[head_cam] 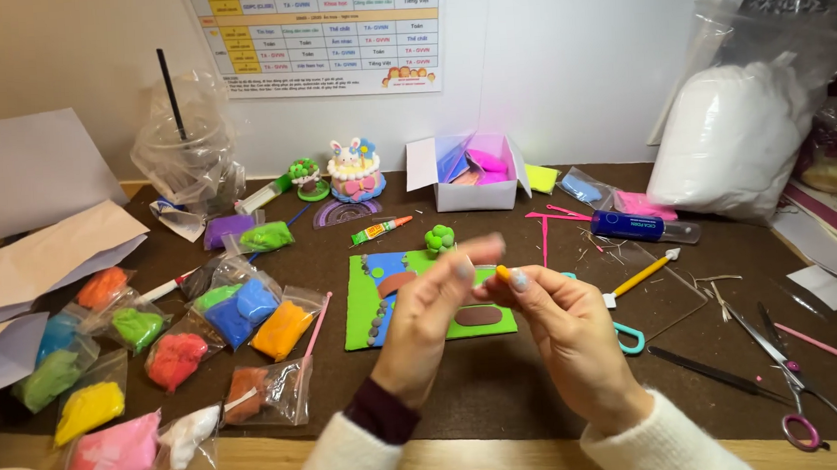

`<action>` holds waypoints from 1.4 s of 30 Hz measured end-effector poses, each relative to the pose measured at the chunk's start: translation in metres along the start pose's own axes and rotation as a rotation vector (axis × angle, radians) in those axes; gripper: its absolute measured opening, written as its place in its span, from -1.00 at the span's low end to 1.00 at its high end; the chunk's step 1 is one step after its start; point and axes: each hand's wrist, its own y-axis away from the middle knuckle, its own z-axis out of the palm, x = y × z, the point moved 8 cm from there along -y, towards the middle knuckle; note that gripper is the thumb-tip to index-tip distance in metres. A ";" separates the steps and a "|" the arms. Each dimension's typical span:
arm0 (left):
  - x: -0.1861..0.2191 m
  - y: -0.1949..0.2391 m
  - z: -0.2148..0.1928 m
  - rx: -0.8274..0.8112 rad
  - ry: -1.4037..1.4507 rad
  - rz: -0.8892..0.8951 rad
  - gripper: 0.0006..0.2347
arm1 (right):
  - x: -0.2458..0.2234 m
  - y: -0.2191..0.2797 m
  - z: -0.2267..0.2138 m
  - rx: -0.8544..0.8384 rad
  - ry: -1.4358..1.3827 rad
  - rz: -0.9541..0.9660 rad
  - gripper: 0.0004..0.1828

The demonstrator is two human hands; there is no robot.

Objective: The person shapes orange and green clay into small pieces on a desk. They use a metal tool to carve details into the orange clay and a plastic knife to cut the green clay into smaller bits.

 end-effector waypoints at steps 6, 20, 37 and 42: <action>-0.019 0.002 -0.009 -0.041 0.186 0.049 -0.71 | -0.002 0.003 0.016 -0.130 0.080 0.001 -0.70; -0.024 0.002 -0.015 -0.016 0.420 0.054 -0.79 | -0.031 0.013 0.026 -0.128 0.372 -0.161 -0.85; -0.033 0.007 -0.002 -0.059 0.381 0.007 -0.85 | -0.016 0.012 0.014 -0.061 0.261 -0.128 -0.90; -0.033 0.006 -0.004 -0.023 0.338 0.035 -0.82 | -0.028 0.014 0.018 -0.076 0.386 -0.201 -0.83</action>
